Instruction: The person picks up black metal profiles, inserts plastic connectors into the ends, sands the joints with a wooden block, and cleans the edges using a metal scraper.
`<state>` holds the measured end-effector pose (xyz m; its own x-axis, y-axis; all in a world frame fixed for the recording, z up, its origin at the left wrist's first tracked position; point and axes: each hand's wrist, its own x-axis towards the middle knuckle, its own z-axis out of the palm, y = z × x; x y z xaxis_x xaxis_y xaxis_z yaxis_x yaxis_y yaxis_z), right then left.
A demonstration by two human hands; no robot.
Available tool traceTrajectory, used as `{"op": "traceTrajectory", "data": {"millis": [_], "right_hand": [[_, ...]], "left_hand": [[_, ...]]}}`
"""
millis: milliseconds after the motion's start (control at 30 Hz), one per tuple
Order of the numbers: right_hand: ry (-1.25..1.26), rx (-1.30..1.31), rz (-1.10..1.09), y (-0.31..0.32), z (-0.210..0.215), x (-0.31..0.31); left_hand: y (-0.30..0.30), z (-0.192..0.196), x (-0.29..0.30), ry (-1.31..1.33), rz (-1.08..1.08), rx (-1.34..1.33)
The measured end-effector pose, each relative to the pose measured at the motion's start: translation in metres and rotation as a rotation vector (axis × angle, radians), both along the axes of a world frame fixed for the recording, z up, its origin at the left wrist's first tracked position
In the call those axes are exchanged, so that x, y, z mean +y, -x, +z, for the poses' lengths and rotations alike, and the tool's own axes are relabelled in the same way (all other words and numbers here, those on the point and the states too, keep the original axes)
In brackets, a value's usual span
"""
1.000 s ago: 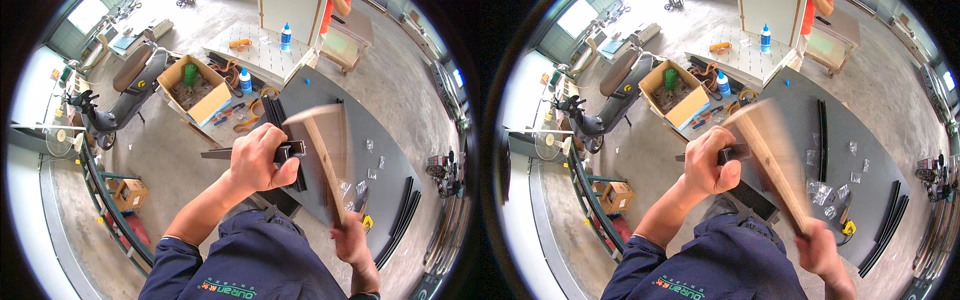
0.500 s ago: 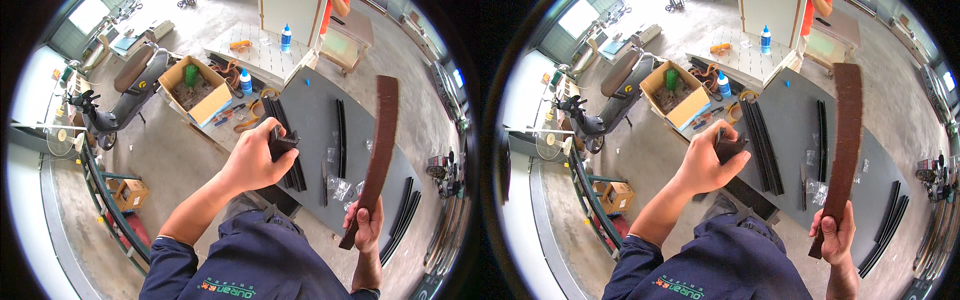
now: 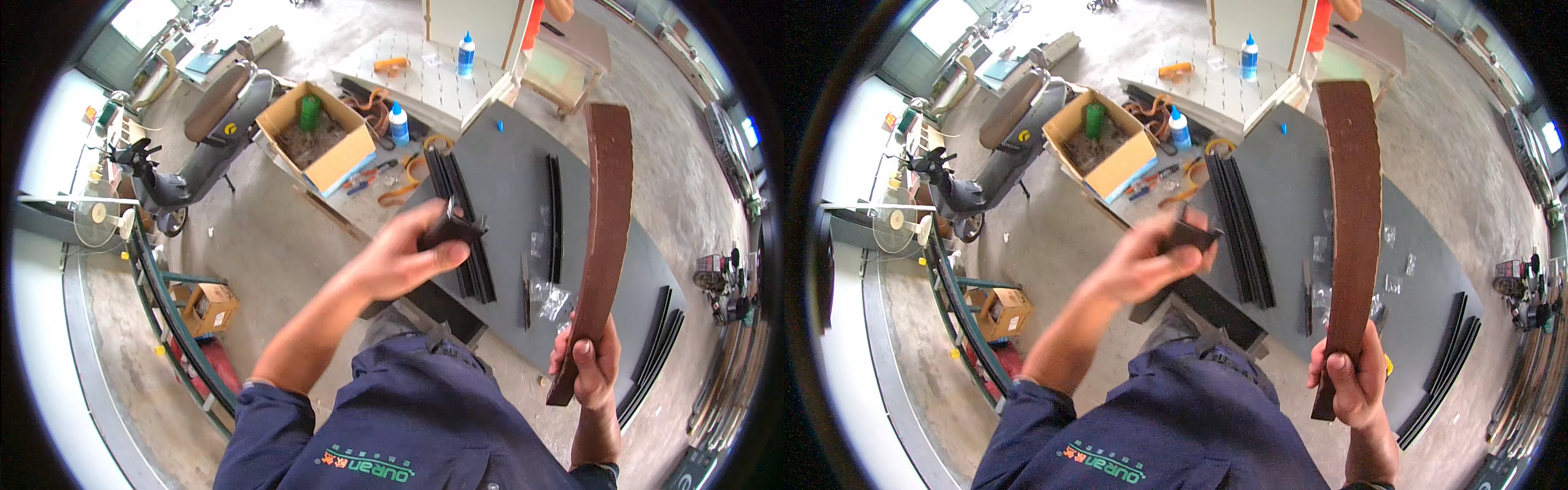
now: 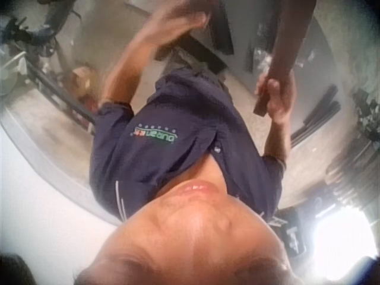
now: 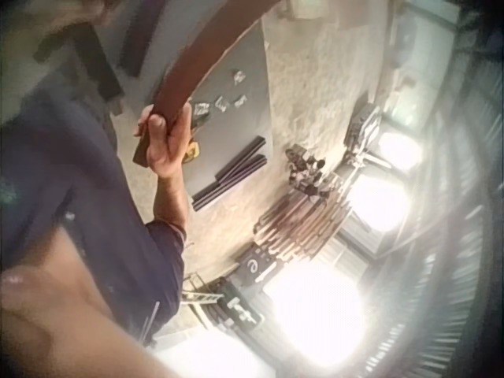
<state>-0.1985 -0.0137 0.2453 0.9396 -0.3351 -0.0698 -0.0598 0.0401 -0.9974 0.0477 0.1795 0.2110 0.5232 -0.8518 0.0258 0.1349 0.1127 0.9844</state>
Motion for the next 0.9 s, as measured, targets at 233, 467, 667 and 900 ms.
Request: {"op": "traceTrajectory", "data": {"millis": [233,467,667,900], "right_hand": [[0.028,0.175,0.103,-0.003,-0.005,-0.004],[0.131,-0.029,-0.031,-0.003,-0.002,-0.001],[0.197,0.199,0.148,-0.006,-0.012,-0.004],[0.191,0.219,0.280,-0.009,-0.016,0.006]], "left_hand": [[0.011,-0.030,0.006,-0.330,0.298,-0.682],[0.012,0.010,0.008,-0.417,0.360,-0.995],[0.012,0.012,0.011,-0.484,0.380,-1.093],[0.013,0.019,0.007,-0.470,0.376,-1.042]]}}
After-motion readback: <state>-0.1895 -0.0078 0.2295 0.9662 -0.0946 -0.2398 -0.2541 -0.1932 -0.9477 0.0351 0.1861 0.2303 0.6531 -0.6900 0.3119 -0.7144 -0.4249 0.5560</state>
